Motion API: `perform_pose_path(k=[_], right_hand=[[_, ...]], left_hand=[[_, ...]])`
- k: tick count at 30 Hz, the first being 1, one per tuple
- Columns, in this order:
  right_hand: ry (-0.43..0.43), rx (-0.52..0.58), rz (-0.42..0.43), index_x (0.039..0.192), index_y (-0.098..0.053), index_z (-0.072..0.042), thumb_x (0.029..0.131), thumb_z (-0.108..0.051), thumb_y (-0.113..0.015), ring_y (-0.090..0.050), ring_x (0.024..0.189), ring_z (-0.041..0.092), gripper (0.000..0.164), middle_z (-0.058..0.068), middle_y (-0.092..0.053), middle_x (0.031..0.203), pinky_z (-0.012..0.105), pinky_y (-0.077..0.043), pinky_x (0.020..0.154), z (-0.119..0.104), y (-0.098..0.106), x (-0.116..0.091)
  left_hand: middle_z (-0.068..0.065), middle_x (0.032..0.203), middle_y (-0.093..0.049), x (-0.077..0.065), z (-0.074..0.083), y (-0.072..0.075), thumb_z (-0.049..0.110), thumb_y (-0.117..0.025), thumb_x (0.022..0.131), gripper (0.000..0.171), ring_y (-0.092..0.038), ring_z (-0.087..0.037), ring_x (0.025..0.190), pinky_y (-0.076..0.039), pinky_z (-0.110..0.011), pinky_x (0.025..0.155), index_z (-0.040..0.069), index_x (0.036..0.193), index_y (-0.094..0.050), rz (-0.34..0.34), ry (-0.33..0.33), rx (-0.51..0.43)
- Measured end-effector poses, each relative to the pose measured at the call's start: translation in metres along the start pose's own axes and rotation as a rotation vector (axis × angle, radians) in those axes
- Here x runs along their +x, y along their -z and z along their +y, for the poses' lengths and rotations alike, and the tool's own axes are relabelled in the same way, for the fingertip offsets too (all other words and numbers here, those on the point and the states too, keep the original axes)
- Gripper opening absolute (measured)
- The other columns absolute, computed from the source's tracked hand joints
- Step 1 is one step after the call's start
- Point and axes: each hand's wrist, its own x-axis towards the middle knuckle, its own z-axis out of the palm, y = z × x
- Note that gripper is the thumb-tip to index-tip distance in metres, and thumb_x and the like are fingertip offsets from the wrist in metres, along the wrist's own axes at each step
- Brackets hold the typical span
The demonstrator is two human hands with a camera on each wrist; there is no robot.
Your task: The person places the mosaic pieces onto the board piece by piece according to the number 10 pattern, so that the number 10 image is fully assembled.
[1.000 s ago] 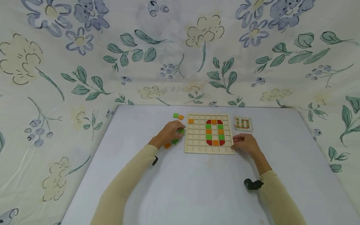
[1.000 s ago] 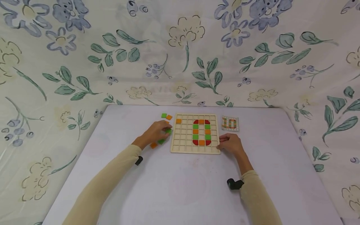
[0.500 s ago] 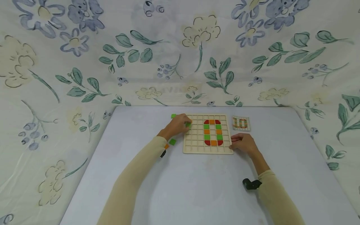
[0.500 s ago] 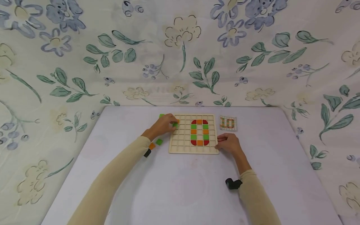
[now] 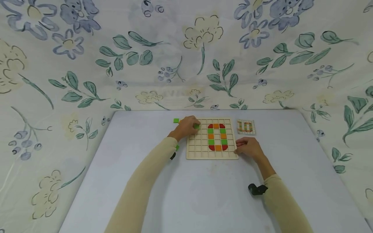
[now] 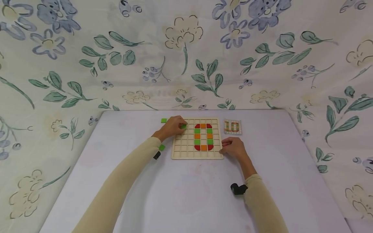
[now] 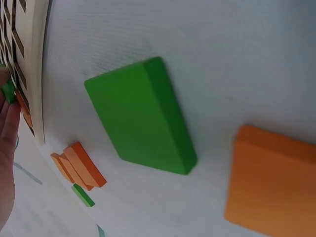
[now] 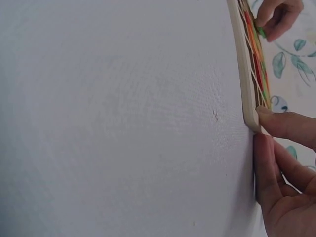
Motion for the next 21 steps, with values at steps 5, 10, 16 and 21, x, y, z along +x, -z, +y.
perform_pose_path(k=[5,10,16,21], right_hand=[[-0.016,0.001,0.005,0.114,-0.065,0.001,0.072,-0.009,-0.082,-0.058,0.09,0.025,0.047,0.012,-0.065,0.099,0.033,-0.047,0.079,-0.002,-0.001,-0.002],[-0.019,0.006,-0.004,0.114,-0.065,0.001,0.072,-0.01,-0.082,-0.058,0.09,0.025,0.046,0.012,-0.065,0.099,0.033,-0.047,0.079,-0.002,-0.002,-0.002],[-0.008,0.007,-0.002,0.113,-0.065,0.001,0.072,-0.01,-0.081,-0.059,0.09,0.025,0.045,0.012,-0.066,0.099,0.034,-0.047,0.08,-0.001,-0.001,-0.001],[-0.012,0.009,-0.001,0.114,-0.065,0.0,0.072,-0.01,-0.081,-0.059,0.09,0.025,0.046,0.012,-0.066,0.1,0.034,-0.047,0.081,0.0,-0.001,0.0]], left_hand=[[-0.009,0.112,-0.066,0.007,0.0,-0.003,0.001,-0.066,0.085,0.033,-0.056,-0.018,0.093,-0.048,-0.03,0.084,0.002,0.117,-0.07,-0.02,0.001,-0.007],[-0.009,0.114,-0.066,0.008,0.004,-0.003,0.002,-0.065,0.089,0.03,-0.059,-0.019,0.099,-0.048,-0.032,0.088,0.003,0.119,-0.069,-0.041,0.038,0.0],[-0.007,0.116,-0.065,0.007,0.01,-0.002,0.007,-0.065,0.093,0.027,-0.059,-0.02,0.11,-0.046,-0.032,0.096,0.005,0.119,-0.069,-0.057,0.1,0.036],[-0.007,0.119,-0.065,0.007,0.019,0.0,0.007,-0.063,0.094,0.026,-0.055,-0.024,0.12,-0.04,-0.034,0.104,0.005,0.119,-0.069,-0.095,0.122,0.11]])
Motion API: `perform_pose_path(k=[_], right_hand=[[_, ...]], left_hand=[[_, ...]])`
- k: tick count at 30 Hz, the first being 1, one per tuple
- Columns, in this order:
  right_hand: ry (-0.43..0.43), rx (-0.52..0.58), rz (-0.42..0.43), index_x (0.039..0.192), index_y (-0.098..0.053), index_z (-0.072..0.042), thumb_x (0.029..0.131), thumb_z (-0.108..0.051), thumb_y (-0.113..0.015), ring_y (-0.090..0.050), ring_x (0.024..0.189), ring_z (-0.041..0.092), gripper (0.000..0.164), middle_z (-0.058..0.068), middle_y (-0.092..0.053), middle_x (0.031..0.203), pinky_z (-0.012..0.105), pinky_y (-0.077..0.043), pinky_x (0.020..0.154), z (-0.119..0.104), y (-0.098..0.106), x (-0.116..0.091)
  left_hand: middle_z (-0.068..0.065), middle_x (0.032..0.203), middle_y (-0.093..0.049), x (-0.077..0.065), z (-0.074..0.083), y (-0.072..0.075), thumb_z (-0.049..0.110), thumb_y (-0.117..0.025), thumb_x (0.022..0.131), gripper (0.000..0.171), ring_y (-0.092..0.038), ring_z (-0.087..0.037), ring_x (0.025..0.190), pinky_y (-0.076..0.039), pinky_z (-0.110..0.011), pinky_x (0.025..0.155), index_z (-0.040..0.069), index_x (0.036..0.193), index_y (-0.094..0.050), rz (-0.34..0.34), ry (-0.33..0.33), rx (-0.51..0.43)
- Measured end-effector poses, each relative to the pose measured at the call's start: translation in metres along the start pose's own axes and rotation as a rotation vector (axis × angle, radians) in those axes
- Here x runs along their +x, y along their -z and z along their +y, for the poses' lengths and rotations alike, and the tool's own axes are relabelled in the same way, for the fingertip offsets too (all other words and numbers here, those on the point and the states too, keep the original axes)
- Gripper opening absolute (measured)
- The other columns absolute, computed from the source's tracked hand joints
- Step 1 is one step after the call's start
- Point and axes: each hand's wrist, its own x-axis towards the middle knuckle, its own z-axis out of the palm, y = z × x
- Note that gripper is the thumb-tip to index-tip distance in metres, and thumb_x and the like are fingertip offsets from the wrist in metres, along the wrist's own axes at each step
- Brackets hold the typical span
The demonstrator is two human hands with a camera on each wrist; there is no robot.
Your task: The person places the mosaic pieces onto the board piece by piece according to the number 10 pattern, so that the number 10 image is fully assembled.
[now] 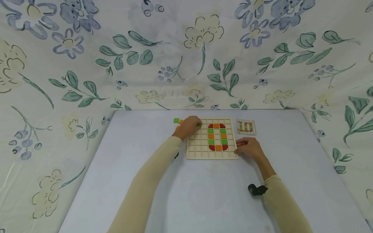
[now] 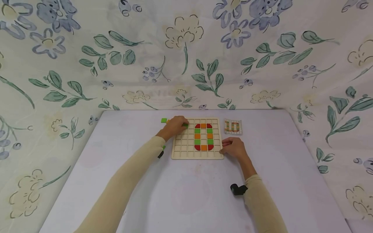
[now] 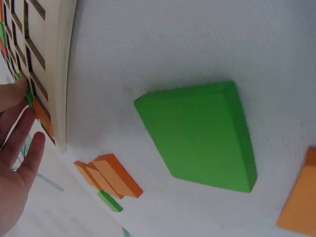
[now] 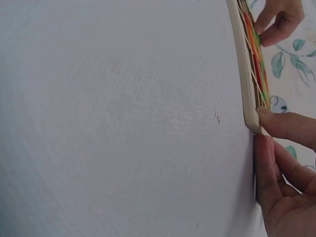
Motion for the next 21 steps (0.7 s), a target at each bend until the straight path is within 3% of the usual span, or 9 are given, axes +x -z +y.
perform_pose_path(k=[5,9,12,16,21], right_hand=[[0.007,-0.007,0.0,0.114,-0.065,0.0,0.073,-0.011,-0.081,-0.059,0.091,0.025,0.046,0.012,-0.066,0.1,0.035,-0.047,0.082,0.0,-0.001,0.001],[0.01,-0.016,0.005,0.114,-0.065,0.0,0.073,-0.012,-0.081,-0.059,0.09,0.025,0.045,0.012,-0.066,0.099,0.035,-0.047,0.081,0.0,-0.002,0.002],[0.013,-0.015,0.005,0.114,-0.065,0.001,0.073,-0.012,-0.081,-0.059,0.09,0.025,0.046,0.012,-0.066,0.099,0.035,-0.047,0.081,0.0,-0.002,0.003],[0.01,-0.013,0.001,0.114,-0.065,0.0,0.072,-0.012,-0.081,-0.059,0.091,0.025,0.046,0.011,-0.066,0.099,0.035,-0.047,0.082,0.001,-0.004,0.003],[0.011,-0.021,-0.004,0.113,-0.065,0.001,0.072,-0.012,-0.081,-0.058,0.091,0.026,0.047,0.011,-0.066,0.099,0.036,-0.046,0.082,0.001,0.0,-0.001]], left_hand=[[-0.008,0.114,-0.067,-0.003,0.004,0.003,0.004,-0.058,0.096,0.023,-0.058,-0.025,0.112,-0.045,-0.034,0.099,0.006,0.112,-0.074,-0.005,-0.027,0.15],[-0.01,0.105,-0.066,-0.004,0.008,0.004,0.002,-0.055,0.096,0.022,-0.059,-0.023,0.098,-0.049,-0.032,0.089,0.003,0.1,-0.077,0.006,-0.053,0.214],[-0.011,0.107,-0.063,-0.009,0.01,0.004,0.006,-0.058,0.095,0.019,-0.057,-0.024,0.098,-0.049,-0.032,0.089,0.002,0.097,-0.076,0.04,-0.083,0.269],[-0.012,0.118,-0.058,-0.021,0.005,0.014,0.008,-0.059,0.094,0.021,-0.054,-0.027,0.109,-0.049,-0.034,0.089,0.004,0.11,-0.072,0.087,-0.086,0.239],[-0.011,0.114,-0.056,-0.041,-0.018,0.034,0.009,-0.062,0.093,0.025,-0.052,-0.027,0.109,-0.048,-0.035,0.089,0.004,0.117,-0.067,0.115,-0.042,0.131]])
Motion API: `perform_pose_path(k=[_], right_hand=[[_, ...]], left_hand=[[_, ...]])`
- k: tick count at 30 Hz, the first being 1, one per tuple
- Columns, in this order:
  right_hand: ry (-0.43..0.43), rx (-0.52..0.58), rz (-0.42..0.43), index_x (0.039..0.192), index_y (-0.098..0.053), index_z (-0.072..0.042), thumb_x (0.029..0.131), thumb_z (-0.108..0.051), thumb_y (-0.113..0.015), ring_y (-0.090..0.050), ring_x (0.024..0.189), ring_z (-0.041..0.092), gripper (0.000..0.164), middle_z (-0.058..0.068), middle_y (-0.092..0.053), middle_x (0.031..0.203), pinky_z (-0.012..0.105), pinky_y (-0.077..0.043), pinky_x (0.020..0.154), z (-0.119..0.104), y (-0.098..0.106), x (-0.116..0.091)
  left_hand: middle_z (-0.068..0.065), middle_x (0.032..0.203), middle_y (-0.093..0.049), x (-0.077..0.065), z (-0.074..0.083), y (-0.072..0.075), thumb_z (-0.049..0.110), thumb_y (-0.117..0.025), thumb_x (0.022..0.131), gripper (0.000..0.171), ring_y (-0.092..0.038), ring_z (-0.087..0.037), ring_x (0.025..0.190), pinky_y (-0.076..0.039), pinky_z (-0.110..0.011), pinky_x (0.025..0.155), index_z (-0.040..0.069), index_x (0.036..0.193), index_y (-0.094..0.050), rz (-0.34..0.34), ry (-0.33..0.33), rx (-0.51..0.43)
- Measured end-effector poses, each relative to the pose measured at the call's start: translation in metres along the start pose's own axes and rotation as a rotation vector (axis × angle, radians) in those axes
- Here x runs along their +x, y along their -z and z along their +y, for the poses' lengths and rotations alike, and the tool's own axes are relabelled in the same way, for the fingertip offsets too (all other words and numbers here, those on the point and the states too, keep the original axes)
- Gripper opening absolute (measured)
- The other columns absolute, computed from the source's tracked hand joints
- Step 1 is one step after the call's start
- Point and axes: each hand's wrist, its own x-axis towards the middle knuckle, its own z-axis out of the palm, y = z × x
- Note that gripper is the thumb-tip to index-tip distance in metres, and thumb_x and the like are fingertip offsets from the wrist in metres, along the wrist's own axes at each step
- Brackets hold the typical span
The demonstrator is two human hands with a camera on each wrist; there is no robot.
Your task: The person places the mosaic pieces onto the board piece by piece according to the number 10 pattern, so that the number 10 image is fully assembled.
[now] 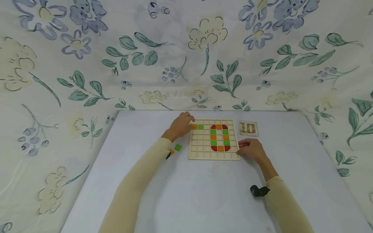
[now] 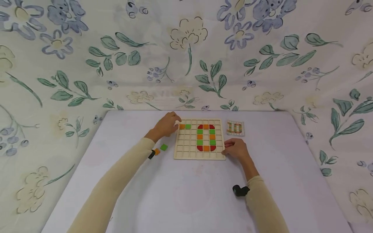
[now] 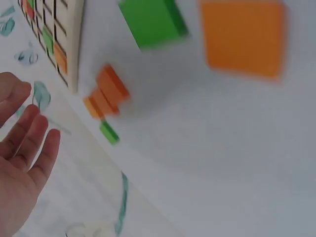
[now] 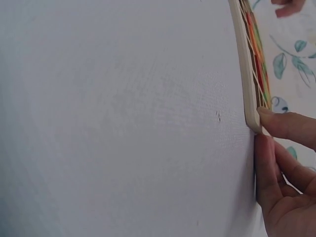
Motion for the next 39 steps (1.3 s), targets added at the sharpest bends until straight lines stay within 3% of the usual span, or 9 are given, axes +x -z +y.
perform_pose_path(k=[6,11,17,21,28,39], right_hand=[[0.022,-0.017,-0.008,0.113,-0.066,0.001,0.072,-0.013,-0.081,-0.059,0.09,0.025,0.046,0.011,-0.067,0.098,0.034,-0.046,0.08,0.0,0.001,-0.003],[0.032,-0.017,-0.012,0.113,-0.066,0.001,0.072,-0.013,-0.082,-0.059,0.088,0.024,0.046,0.009,-0.067,0.097,0.033,-0.046,0.078,0.0,0.001,-0.002],[0.042,-0.024,-0.007,0.113,-0.066,0.001,0.072,-0.013,-0.081,-0.059,0.089,0.024,0.046,0.01,-0.067,0.098,0.032,-0.046,0.078,0.001,0.002,-0.001],[0.041,-0.018,-0.007,0.114,-0.066,0.001,0.072,-0.013,-0.081,-0.06,0.089,0.023,0.046,0.01,-0.067,0.099,0.032,-0.047,0.078,0.002,0.002,-0.001],[0.027,-0.004,-0.013,0.115,-0.065,0.001,0.073,-0.013,-0.082,-0.06,0.089,0.023,0.047,0.01,-0.067,0.1,0.032,-0.048,0.078,0.001,-0.001,-0.001],[0.025,-0.004,-0.007,0.115,-0.065,0.002,0.073,-0.012,-0.081,-0.061,0.088,0.023,0.047,0.011,-0.068,0.099,0.031,-0.049,0.078,0.002,0.0,-0.001]], left_hand=[[-0.012,0.113,-0.057,-0.034,-0.032,0.013,0.005,-0.068,0.089,0.023,-0.053,-0.027,0.105,-0.046,-0.037,0.091,0.002,0.111,-0.07,-0.019,0.057,-0.065],[-0.009,0.113,-0.058,-0.05,-0.045,0.008,0.003,-0.069,0.087,0.022,-0.055,-0.025,0.106,-0.046,-0.038,0.096,0.001,0.109,-0.07,-0.068,0.058,-0.116],[-0.009,0.115,-0.06,-0.05,-0.045,-0.003,0.0,-0.067,0.088,0.027,-0.055,-0.024,0.11,-0.043,-0.036,0.1,0.0,0.114,-0.067,-0.094,-0.025,-0.135],[-0.009,0.11,-0.063,-0.049,-0.045,-0.01,-0.002,-0.065,0.088,0.025,-0.057,-0.023,0.103,-0.047,-0.034,0.095,0.0,0.112,-0.069,-0.093,-0.057,-0.139],[-0.006,0.104,-0.061,-0.049,-0.047,-0.019,0.001,-0.068,0.088,0.025,-0.054,-0.02,0.09,-0.048,-0.03,0.086,0.001,0.112,-0.071,-0.086,-0.016,-0.132],[-0.006,0.099,-0.062,-0.041,-0.037,-0.014,0.007,-0.07,0.089,0.024,-0.054,-0.019,0.087,-0.048,-0.03,0.082,0.001,0.113,-0.072,-0.124,0.043,-0.082]])
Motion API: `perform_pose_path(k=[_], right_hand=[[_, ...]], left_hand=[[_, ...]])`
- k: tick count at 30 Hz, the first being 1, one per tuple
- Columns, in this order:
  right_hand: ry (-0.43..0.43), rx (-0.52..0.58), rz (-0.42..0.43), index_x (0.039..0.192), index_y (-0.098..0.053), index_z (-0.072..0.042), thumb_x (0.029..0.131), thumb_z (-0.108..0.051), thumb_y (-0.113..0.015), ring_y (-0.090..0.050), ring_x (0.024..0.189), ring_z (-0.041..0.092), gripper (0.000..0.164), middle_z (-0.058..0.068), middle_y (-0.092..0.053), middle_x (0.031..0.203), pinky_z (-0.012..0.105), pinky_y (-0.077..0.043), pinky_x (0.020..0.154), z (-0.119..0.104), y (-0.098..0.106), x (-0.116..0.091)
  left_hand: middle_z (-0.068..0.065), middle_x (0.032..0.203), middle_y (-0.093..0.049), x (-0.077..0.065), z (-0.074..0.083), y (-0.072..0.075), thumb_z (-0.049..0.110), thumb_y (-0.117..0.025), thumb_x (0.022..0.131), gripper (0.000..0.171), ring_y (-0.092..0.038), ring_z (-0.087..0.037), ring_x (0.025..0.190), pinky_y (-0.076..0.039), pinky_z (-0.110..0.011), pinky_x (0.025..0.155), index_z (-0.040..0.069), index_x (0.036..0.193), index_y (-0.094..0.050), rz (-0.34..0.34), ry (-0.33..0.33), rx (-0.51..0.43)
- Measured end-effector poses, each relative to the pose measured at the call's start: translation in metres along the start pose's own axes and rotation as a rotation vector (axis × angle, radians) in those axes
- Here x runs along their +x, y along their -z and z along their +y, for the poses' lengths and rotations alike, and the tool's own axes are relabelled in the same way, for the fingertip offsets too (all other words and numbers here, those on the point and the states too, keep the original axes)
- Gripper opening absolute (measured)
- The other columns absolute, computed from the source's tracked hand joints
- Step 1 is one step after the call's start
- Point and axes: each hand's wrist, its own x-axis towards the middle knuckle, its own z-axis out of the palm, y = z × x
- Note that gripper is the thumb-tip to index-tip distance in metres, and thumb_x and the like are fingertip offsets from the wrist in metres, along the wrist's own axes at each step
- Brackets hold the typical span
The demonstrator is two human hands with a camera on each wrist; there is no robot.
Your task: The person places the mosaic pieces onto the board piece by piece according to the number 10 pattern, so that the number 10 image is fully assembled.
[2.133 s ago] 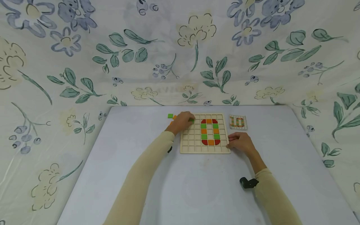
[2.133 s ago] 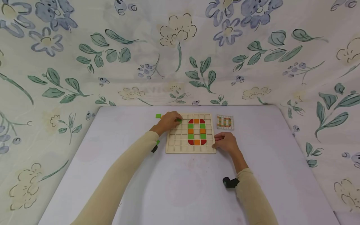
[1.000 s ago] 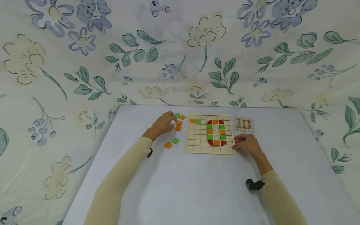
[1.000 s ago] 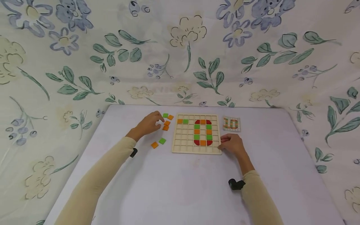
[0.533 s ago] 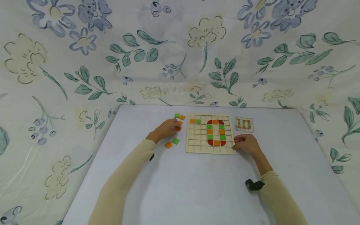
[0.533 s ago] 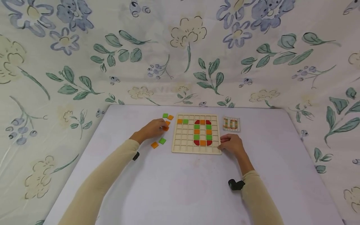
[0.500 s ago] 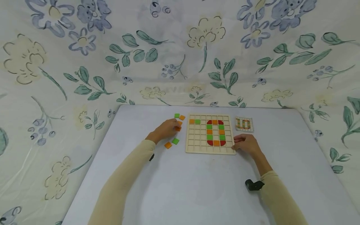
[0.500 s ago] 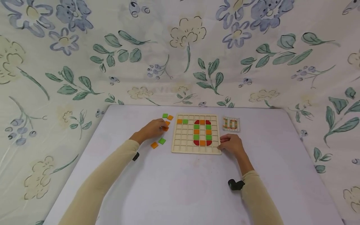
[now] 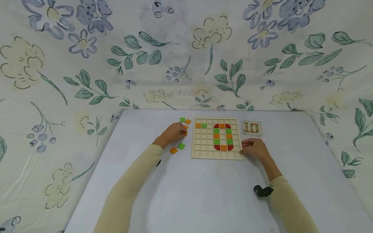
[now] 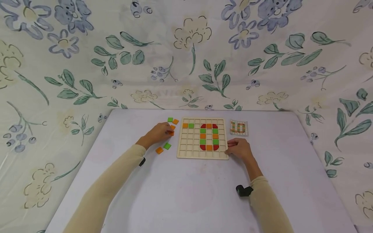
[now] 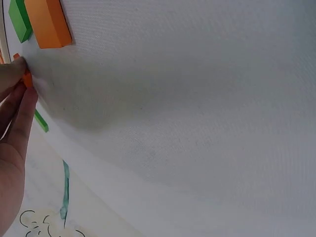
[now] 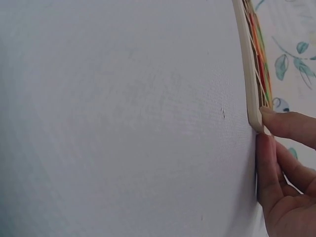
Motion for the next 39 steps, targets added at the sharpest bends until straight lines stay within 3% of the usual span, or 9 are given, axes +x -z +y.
perform_pose_path(k=[9,16,22,31,39], right_hand=[[0.0,-0.015,0.008,0.114,-0.065,0.001,0.074,-0.013,-0.081,-0.061,0.088,0.023,0.045,0.011,-0.068,0.098,0.033,-0.048,0.079,0.001,-0.001,0.001],[-0.004,-0.014,0.004,0.114,-0.066,0.001,0.074,-0.013,-0.081,-0.061,0.088,0.023,0.045,0.011,-0.068,0.098,0.033,-0.048,0.08,-0.001,-0.001,0.001],[-0.008,0.0,0.002,0.113,-0.066,0.001,0.072,-0.012,-0.081,-0.062,0.089,0.024,0.045,0.012,-0.068,0.098,0.033,-0.047,0.08,-0.002,-0.002,-0.001],[-0.002,-0.004,0.013,0.112,-0.066,0.001,0.072,-0.012,-0.082,-0.061,0.087,0.023,0.045,0.01,-0.068,0.097,0.034,-0.047,0.078,-0.002,0.001,-0.002],[-0.003,0.0,0.004,0.113,-0.066,0.002,0.072,-0.011,-0.082,-0.061,0.088,0.024,0.046,0.011,-0.068,0.098,0.032,-0.047,0.077,-0.004,-0.001,-0.004]], left_hand=[[-0.005,0.101,-0.061,0.004,-0.006,-0.005,0.005,-0.069,0.087,0.027,-0.053,-0.02,0.09,-0.047,-0.031,0.085,0.003,0.114,-0.07,-0.019,0.006,-0.006],[-0.004,0.1,-0.056,0.005,-0.001,-0.006,0.003,-0.071,0.083,0.023,-0.05,-0.021,0.093,-0.045,-0.032,0.087,0.005,0.106,-0.072,-0.02,-0.012,-0.009],[-0.004,0.104,-0.061,0.008,0.0,-0.005,0.004,-0.073,0.08,0.026,-0.052,-0.021,0.094,-0.045,-0.034,0.09,0.004,0.107,-0.072,-0.009,-0.025,-0.055],[-0.005,0.102,-0.061,0.025,0.032,0.002,0.007,-0.075,0.081,0.032,-0.052,-0.019,0.089,-0.047,-0.03,0.082,0.002,0.112,-0.071,0.079,-0.137,-0.071],[-0.006,0.099,-0.065,0.041,0.046,-0.013,0.004,-0.073,0.08,0.028,-0.054,-0.018,0.089,-0.047,-0.029,0.08,0.002,0.108,-0.073,0.117,-0.14,-0.073]])
